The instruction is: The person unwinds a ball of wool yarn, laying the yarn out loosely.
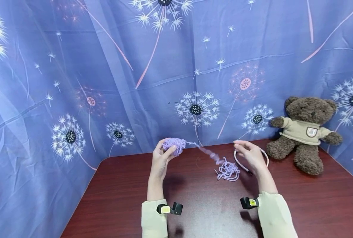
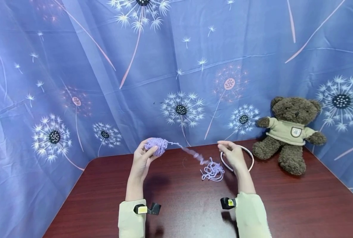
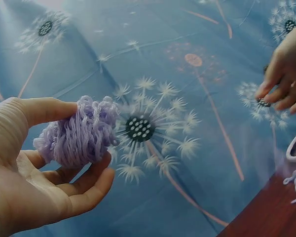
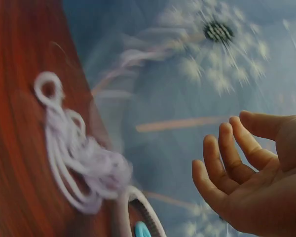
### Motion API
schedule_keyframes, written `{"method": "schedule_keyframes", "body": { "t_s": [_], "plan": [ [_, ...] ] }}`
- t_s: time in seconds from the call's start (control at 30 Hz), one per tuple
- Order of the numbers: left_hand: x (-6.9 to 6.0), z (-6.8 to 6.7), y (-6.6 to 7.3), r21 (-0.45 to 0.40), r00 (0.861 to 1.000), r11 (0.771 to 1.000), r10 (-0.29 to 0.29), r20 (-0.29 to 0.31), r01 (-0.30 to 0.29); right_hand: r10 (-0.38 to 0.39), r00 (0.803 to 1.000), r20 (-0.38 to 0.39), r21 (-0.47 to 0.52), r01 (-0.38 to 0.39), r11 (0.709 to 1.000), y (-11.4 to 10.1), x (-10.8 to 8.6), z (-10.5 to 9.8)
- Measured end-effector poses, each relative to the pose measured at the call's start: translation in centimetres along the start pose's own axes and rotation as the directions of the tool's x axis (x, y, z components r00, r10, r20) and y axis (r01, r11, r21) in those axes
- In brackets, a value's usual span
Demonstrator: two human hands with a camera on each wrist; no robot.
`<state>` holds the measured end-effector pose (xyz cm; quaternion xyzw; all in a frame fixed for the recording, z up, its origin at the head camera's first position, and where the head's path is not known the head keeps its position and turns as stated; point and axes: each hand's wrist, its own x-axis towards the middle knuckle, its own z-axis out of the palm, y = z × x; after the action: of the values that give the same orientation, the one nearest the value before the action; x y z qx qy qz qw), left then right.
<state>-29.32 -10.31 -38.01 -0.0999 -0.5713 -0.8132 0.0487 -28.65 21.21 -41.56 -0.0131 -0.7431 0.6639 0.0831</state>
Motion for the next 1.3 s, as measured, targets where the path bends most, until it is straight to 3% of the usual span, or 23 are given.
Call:
{"method": "schedule_keyframes", "body": {
  "t_s": [0.13, 0.3, 0.43, 0.6, 0.8, 1.0, 1.13, 1.3],
  "plan": [
    [-0.2, 0.9, -0.3, 0.011, 0.999, 1.0, -0.023, 0.046, 0.023, -0.026, 0.994, 0.109, -0.018, 0.028, 0.999, -1.1, -0.4, 2.5],
    [-0.3, 1.8, -0.6, 0.021, 0.995, 0.999, -0.036, 0.095, 0.034, -0.113, 0.973, 0.201, -0.052, 0.125, 0.991, -2.7, -1.4, 5.4],
    [-0.4, 2.5, -0.9, 0.022, 0.991, 0.999, -0.046, 0.127, 0.044, -0.155, 0.957, 0.244, -0.075, 0.178, 0.981, -3.4, -2.0, 7.9],
    [-0.4, 3.0, -1.2, 0.051, 0.981, 0.996, -0.076, 0.18, 0.068, -0.164, 0.963, 0.215, -0.046, 0.177, 0.983, -3.5, -2.6, 9.8],
    [-0.2, 2.8, -1.6, 0.155, 0.967, 0.985, -0.108, 0.231, 0.073, -0.26, 0.954, 0.149, 0.02, 0.26, 0.966, -3.1, -2.7, 9.9],
    [-0.3, 2.5, -1.4, 0.229, 0.952, 0.97, -0.142, 0.271, 0.08, -0.222, 0.96, 0.17, 0.004, 0.225, 0.974, -2.9, -2.2, 9.4],
    [-0.2, 2.0, -1.2, 0.219, 0.955, 0.974, -0.124, 0.268, 0.065, -0.181, 0.975, 0.13, 0.009, 0.181, 0.983, -3.0, -2.0, 8.8],
    [-0.1, 1.2, -0.6, 0.18, 0.972, 0.983, -0.08, 0.221, 0.04, -0.095, 0.995, 0.024, 0.034, 0.094, 0.995, -3.1, -1.5, 7.1]
  ]
}}
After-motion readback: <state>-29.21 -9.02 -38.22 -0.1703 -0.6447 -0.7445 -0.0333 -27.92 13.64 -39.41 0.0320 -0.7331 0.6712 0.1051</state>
